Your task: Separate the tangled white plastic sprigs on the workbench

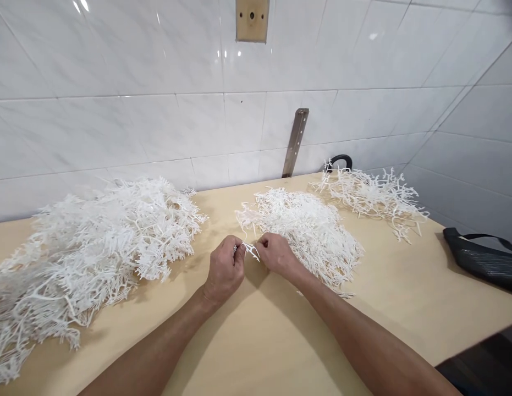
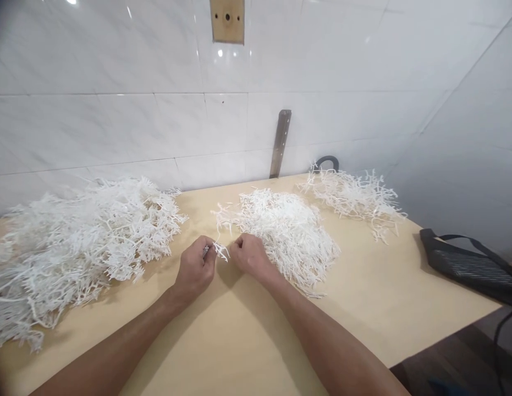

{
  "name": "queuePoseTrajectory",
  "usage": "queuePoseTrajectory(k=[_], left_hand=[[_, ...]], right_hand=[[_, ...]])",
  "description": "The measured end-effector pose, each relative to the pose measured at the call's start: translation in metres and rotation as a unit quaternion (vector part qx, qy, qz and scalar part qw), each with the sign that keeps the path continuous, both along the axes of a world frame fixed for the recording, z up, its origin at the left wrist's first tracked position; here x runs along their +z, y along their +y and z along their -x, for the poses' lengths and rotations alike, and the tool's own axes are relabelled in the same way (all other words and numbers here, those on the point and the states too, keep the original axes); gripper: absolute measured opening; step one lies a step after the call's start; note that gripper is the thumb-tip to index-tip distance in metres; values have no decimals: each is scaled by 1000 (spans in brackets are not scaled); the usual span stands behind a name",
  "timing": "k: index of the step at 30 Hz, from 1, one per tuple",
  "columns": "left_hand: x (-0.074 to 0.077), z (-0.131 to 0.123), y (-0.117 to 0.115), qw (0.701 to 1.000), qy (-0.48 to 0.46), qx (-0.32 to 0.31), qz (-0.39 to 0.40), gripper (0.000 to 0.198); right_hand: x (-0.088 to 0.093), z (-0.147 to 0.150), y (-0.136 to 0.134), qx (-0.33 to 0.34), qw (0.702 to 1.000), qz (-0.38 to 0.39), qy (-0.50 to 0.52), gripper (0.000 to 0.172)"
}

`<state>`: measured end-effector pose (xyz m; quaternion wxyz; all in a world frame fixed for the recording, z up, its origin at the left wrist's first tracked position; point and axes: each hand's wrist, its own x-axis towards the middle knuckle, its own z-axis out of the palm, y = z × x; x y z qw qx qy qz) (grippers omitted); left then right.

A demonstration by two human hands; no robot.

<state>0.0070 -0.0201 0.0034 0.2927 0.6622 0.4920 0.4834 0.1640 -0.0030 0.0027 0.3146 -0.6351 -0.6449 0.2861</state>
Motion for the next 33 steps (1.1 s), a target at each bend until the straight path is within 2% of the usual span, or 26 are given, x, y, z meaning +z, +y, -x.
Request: queuePoseTrajectory(k=[2, 5, 7, 10, 15, 20, 25, 33], left_hand=[[0, 0, 2, 999, -11, -10, 29, 9], [0, 1, 8, 987, -69, -32, 143, 20], [1, 3, 11, 972, -118, -44, 200, 28], [3, 6, 14, 954, -166, -69, 240, 36], [7, 10, 17, 942, -204, -96, 250, 41], [8, 10, 17, 937, -214, -103, 257, 41], [5, 6, 15, 946, -182, -84, 253, 35], [-2, 1, 15, 963, -143, -40, 223, 26]], right_hand=[[4, -6, 1, -25, 999, 10, 47, 15], [11, -12, -2, -37, 990, -1, 133, 8], [15, -13, -4, -32, 985, -4, 172, 9], [16, -13, -7, -2, 978, -8, 207, 16], [9, -9, -8, 74, 964, 6, 256, 25], [3, -7, -9, 125, 968, 39, 213, 23], [2, -4, -9, 116, 969, 46, 212, 24], [-1, -1, -10, 98, 980, 89, 147, 21]])
